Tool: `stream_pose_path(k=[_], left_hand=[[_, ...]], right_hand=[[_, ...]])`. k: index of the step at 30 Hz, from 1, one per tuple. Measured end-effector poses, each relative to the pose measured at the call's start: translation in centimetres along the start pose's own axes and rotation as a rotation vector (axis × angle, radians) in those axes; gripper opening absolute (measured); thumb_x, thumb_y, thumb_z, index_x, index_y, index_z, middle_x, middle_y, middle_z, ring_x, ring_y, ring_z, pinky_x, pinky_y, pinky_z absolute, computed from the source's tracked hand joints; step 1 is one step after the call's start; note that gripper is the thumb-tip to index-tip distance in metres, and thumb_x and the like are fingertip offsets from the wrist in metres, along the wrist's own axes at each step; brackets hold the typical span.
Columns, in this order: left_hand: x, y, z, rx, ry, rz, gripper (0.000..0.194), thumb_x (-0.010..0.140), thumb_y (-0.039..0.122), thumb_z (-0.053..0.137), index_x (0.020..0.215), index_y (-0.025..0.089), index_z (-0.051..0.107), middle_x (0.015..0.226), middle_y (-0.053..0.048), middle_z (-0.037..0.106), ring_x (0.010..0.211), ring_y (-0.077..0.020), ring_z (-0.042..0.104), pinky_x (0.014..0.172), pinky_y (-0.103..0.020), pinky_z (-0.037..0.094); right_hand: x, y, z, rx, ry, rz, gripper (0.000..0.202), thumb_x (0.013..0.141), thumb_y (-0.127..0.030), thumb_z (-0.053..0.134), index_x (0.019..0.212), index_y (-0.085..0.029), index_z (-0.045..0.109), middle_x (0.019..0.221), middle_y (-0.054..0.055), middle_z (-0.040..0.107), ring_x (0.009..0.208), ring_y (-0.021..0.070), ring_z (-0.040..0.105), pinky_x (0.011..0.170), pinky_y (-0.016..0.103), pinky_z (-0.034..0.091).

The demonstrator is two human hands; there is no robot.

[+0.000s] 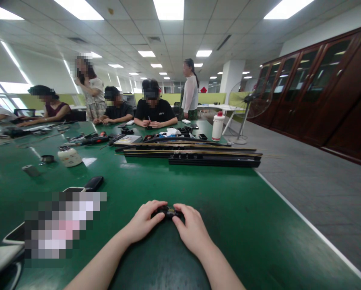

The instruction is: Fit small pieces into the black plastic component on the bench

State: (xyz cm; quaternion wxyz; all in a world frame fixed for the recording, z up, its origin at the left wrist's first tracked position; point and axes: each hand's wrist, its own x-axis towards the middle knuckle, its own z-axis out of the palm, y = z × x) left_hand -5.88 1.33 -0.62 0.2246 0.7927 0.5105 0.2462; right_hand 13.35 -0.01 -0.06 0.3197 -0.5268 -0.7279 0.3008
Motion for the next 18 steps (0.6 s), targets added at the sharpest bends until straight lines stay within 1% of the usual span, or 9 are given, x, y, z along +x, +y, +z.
stream_pose_path(k=[9, 12, 15, 18], left_hand=[[0.02, 0.13, -0.09, 0.009, -0.004, -0.007, 0.034, 0.081, 0.037, 0.048, 0.113, 0.025, 0.054, 0.104, -0.003, 0.061, 0.096, -0.0190, 0.053, 0.085, -0.033, 0.040], [0.01, 0.18, -0.12, 0.009, 0.001, 0.000, 0.034, 0.081, 0.037, 0.049, 0.112, 0.025, 0.054, 0.104, -0.003, 0.061, 0.097, -0.0187, 0.053, 0.085, -0.033, 0.040], [-0.03, 0.19, -0.16, 0.001, -0.005, 0.012, 0.037, 0.078, 0.037, 0.054, 0.112, 0.025, 0.054, 0.104, -0.002, 0.061, 0.097, -0.0192, 0.053, 0.085, -0.033, 0.040], [-0.09, 0.26, -0.24, -0.009, -0.018, 0.017, 0.040, 0.074, 0.036, 0.059, 0.112, 0.026, 0.054, 0.104, -0.002, 0.061, 0.097, -0.0198, 0.052, 0.085, -0.033, 0.039]], right_hand=[[-0.14, 0.04, -0.01, -0.014, 0.007, -0.009, 0.030, 0.077, -0.025, 0.052, 0.106, -0.021, 0.059, 0.109, 0.007, 0.063, 0.103, 0.0211, 0.055, 0.094, 0.037, 0.039], [-0.21, -0.12, -0.07, -0.019, 0.015, -0.017, 0.031, 0.075, -0.026, 0.055, 0.105, -0.021, 0.060, 0.109, 0.006, 0.064, 0.103, 0.0212, 0.055, 0.094, 0.037, 0.039], [-0.22, -0.32, -0.16, -0.021, 0.006, -0.056, 0.031, 0.072, -0.027, 0.059, 0.103, -0.023, 0.062, 0.107, 0.005, 0.064, 0.102, 0.0210, 0.055, 0.093, 0.037, 0.039], [-0.15, -0.34, -0.19, -0.022, -0.001, -0.078, 0.024, 0.073, -0.027, 0.059, 0.096, -0.024, 0.064, 0.105, 0.004, 0.065, 0.103, 0.0210, 0.055, 0.093, 0.037, 0.039]])
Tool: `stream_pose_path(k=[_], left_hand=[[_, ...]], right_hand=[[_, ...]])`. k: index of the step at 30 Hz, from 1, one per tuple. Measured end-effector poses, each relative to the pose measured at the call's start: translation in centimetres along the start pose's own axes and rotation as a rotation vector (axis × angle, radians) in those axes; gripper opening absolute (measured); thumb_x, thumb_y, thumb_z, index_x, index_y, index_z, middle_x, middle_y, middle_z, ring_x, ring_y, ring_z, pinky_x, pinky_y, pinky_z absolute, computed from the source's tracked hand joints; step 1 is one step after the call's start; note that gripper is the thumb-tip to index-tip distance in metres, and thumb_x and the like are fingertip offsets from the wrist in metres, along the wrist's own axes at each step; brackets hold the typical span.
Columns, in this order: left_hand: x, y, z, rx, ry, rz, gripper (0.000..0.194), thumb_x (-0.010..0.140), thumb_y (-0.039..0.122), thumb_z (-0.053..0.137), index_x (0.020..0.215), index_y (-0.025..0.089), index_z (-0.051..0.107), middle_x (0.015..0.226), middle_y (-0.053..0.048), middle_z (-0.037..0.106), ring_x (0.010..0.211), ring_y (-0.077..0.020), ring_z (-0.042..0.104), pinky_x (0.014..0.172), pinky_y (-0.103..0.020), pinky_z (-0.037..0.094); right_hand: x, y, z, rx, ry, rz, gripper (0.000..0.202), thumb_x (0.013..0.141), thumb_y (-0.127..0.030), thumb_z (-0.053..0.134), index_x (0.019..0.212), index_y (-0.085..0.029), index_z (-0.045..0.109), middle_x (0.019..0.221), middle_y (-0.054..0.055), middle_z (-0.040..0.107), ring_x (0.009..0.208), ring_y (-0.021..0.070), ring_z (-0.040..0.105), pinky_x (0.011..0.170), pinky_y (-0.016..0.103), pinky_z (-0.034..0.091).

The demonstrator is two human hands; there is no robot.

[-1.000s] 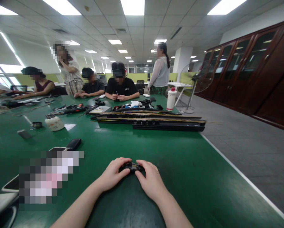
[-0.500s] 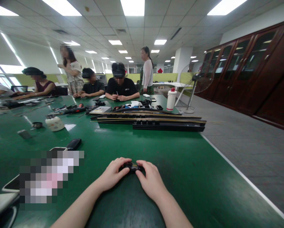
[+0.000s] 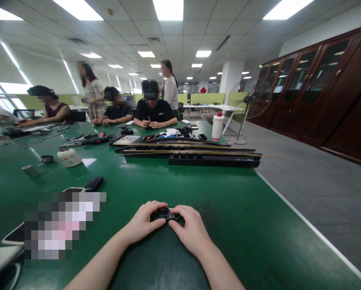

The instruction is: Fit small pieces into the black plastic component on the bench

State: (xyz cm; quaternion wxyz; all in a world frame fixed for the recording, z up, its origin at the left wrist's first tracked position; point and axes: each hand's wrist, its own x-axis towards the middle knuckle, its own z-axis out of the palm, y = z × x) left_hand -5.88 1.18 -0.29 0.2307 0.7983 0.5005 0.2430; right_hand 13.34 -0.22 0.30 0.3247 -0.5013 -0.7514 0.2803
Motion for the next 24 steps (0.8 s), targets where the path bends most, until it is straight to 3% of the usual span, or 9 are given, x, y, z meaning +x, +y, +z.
stream_pose_path(k=[12, 24], left_hand=[[-0.03, 0.14, -0.13, 0.018, -0.015, -0.010, 0.047, 0.066, 0.035, 0.067, 0.111, 0.027, 0.055, 0.104, -0.002, 0.060, 0.096, -0.0207, 0.052, 0.085, -0.033, 0.039], [-0.07, 0.25, -0.14, 0.030, -0.018, 0.003, 0.042, 0.069, 0.033, 0.064, 0.110, 0.028, 0.055, 0.104, 0.000, 0.061, 0.097, -0.0197, 0.052, 0.085, -0.032, 0.038]], right_hand=[[0.02, 0.41, 0.15, 0.008, 0.006, 0.011, 0.017, 0.071, -0.024, 0.060, 0.087, -0.025, 0.066, 0.103, 0.004, 0.065, 0.104, 0.0222, 0.055, 0.094, 0.038, 0.038], [0.04, 0.36, 0.18, 0.016, 0.004, 0.015, 0.016, 0.073, -0.025, 0.060, 0.088, -0.024, 0.065, 0.102, 0.004, 0.065, 0.102, 0.0214, 0.055, 0.093, 0.037, 0.038]])
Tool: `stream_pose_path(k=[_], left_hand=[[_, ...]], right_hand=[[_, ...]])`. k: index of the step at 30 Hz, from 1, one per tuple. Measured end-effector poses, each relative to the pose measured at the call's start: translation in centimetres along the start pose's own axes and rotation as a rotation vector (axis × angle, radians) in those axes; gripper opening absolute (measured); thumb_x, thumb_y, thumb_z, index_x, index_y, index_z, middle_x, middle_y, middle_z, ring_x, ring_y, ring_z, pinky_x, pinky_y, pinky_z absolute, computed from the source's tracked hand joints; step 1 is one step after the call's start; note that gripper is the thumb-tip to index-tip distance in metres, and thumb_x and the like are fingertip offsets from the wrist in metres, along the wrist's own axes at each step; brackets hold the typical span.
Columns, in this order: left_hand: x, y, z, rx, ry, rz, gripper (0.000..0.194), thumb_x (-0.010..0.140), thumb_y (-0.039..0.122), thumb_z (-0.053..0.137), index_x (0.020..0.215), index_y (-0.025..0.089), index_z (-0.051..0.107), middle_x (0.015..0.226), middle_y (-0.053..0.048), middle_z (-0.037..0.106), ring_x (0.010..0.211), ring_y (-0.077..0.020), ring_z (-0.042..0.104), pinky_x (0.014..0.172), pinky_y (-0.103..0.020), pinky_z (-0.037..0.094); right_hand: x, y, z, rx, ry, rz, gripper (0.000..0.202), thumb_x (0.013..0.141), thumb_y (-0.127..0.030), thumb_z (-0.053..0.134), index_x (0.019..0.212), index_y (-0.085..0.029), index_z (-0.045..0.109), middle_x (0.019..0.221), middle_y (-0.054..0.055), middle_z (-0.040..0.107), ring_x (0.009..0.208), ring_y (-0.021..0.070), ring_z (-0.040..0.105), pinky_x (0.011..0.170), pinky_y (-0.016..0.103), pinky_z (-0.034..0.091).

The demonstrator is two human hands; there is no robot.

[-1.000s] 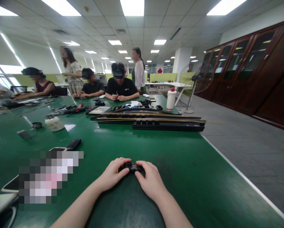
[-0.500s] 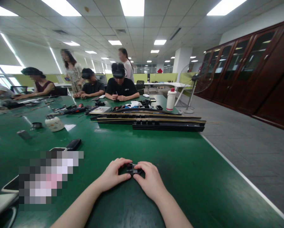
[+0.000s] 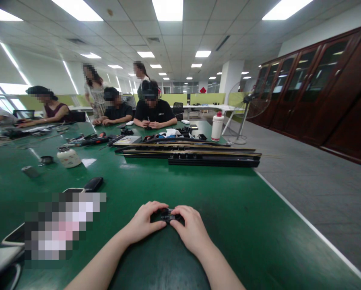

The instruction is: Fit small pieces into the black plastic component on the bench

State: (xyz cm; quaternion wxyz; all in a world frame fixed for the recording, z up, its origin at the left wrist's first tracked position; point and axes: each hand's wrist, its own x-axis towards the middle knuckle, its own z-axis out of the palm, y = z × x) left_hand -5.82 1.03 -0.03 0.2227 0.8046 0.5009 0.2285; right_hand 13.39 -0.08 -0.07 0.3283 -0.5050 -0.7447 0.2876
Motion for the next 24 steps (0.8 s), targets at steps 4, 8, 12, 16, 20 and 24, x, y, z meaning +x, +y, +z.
stream_pose_path(k=[4, 8, 12, 16, 20, 24], left_hand=[[-0.01, -0.03, 0.00, -0.008, 0.003, -0.002, 0.042, 0.069, 0.033, 0.064, 0.110, 0.028, 0.055, 0.104, -0.001, 0.060, 0.097, -0.0197, 0.052, 0.085, -0.032, 0.038], [-0.01, -0.03, -0.03, -0.009, 0.001, -0.007, 0.041, 0.069, 0.034, 0.064, 0.109, 0.028, 0.055, 0.105, -0.001, 0.060, 0.098, -0.0201, 0.051, 0.085, -0.033, 0.038], [0.00, 0.01, -0.09, -0.009, 0.003, -0.004, 0.041, 0.069, 0.034, 0.063, 0.109, 0.028, 0.055, 0.104, -0.001, 0.060, 0.097, -0.0200, 0.052, 0.085, -0.032, 0.038], [0.01, 0.11, -0.16, 0.001, -0.006, -0.008, 0.041, 0.069, 0.034, 0.063, 0.109, 0.028, 0.055, 0.105, -0.001, 0.060, 0.097, -0.0203, 0.052, 0.085, -0.033, 0.038], [-0.01, 0.21, -0.21, -0.004, -0.006, -0.016, 0.040, 0.069, 0.034, 0.063, 0.109, 0.027, 0.055, 0.104, -0.002, 0.060, 0.097, -0.0207, 0.052, 0.085, -0.033, 0.038], [-0.03, 0.23, -0.22, -0.010, -0.004, -0.015, 0.040, 0.070, 0.034, 0.063, 0.109, 0.028, 0.055, 0.104, -0.001, 0.060, 0.097, -0.0202, 0.051, 0.085, -0.033, 0.038]], right_hand=[[0.10, -0.15, -0.12, 0.053, 0.011, 0.018, 0.015, 0.073, -0.024, 0.060, 0.087, -0.023, 0.065, 0.100, 0.004, 0.065, 0.099, 0.0205, 0.056, 0.092, 0.036, 0.040], [0.15, -0.07, -0.22, 0.137, 0.024, 0.032, 0.016, 0.074, -0.025, 0.058, 0.088, -0.023, 0.064, 0.100, 0.003, 0.065, 0.098, 0.0196, 0.057, 0.091, 0.034, 0.041], [0.23, 0.08, -0.32, 0.185, 0.034, 0.075, 0.019, 0.073, -0.025, 0.058, 0.091, -0.022, 0.064, 0.101, 0.003, 0.065, 0.099, 0.0196, 0.057, 0.092, 0.034, 0.040], [0.36, 0.03, -0.59, 0.216, 0.024, 0.132, 0.021, 0.074, -0.028, 0.057, 0.093, -0.021, 0.063, 0.100, 0.004, 0.066, 0.098, 0.0208, 0.058, 0.091, 0.036, 0.041], [0.53, 0.22, -0.68, 0.269, 0.017, 0.143, 0.020, 0.074, -0.030, 0.057, 0.091, -0.020, 0.062, 0.095, 0.003, 0.067, 0.093, 0.0209, 0.060, 0.088, 0.036, 0.043], [0.74, 0.80, -0.47, 0.391, 0.045, 0.145, 0.021, 0.074, -0.030, 0.058, 0.090, -0.019, 0.059, 0.092, 0.004, 0.067, 0.091, 0.0192, 0.061, 0.087, 0.034, 0.044]])
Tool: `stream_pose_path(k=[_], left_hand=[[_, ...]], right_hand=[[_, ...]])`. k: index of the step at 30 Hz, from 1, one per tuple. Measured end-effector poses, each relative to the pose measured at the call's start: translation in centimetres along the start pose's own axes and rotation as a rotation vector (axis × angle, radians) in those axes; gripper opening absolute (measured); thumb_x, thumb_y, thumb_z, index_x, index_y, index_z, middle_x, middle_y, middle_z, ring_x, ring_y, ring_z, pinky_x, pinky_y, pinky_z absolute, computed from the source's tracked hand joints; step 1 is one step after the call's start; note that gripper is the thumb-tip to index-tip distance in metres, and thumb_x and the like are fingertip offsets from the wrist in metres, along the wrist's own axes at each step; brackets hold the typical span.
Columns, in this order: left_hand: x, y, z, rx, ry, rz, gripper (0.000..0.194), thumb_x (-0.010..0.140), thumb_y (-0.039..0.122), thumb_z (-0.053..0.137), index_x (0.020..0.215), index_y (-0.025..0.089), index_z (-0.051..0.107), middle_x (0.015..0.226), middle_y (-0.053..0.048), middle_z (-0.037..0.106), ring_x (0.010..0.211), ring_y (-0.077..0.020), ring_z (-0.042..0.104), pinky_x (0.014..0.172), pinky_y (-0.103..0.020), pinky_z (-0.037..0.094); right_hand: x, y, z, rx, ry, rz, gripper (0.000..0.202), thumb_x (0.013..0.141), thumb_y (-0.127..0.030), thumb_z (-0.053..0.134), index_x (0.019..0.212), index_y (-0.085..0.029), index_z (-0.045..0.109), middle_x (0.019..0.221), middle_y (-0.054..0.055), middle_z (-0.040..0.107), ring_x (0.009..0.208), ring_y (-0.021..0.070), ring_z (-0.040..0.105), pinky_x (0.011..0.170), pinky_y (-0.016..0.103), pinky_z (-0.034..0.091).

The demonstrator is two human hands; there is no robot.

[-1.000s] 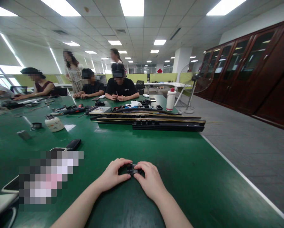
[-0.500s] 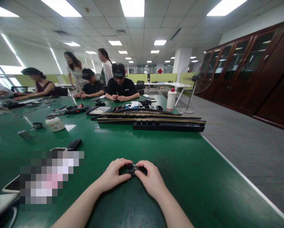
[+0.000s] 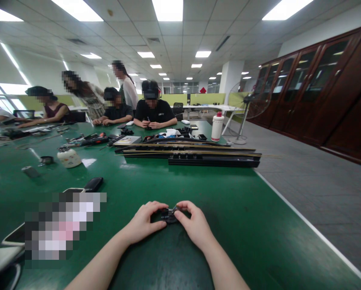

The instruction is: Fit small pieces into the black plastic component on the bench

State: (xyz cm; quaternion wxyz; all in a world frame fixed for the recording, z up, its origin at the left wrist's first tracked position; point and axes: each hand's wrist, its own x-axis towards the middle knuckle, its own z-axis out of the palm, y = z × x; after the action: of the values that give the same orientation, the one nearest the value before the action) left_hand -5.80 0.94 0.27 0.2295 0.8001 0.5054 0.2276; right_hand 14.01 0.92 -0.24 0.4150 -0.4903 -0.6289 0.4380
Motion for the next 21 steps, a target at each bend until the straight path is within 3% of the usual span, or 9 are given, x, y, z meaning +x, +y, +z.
stream_pose_path(k=[14, 21], left_hand=[[0.0, -0.1, 0.1, -0.008, -0.003, -0.001, 0.041, 0.070, 0.034, 0.063, 0.110, 0.029, 0.055, 0.106, -0.001, 0.060, 0.098, -0.0210, 0.051, 0.086, -0.033, 0.038], [0.0, 0.2, -0.1, 0.003, -0.011, -0.008, 0.041, 0.069, 0.034, 0.062, 0.109, 0.028, 0.056, 0.105, -0.001, 0.060, 0.098, -0.0209, 0.051, 0.086, -0.033, 0.038]], right_hand=[[0.2, -0.1, -0.3, 0.276, 0.074, 0.130, 0.041, 0.063, -0.047, 0.067, 0.090, -0.018, 0.058, 0.092, 0.007, 0.069, 0.093, 0.0238, 0.063, 0.089, 0.040, 0.045], [0.1, -0.6, -0.6, 0.391, 0.121, 0.182, 0.049, 0.059, -0.048, 0.070, 0.095, -0.017, 0.057, 0.098, 0.010, 0.069, 0.099, 0.0241, 0.061, 0.094, 0.040, 0.041]])
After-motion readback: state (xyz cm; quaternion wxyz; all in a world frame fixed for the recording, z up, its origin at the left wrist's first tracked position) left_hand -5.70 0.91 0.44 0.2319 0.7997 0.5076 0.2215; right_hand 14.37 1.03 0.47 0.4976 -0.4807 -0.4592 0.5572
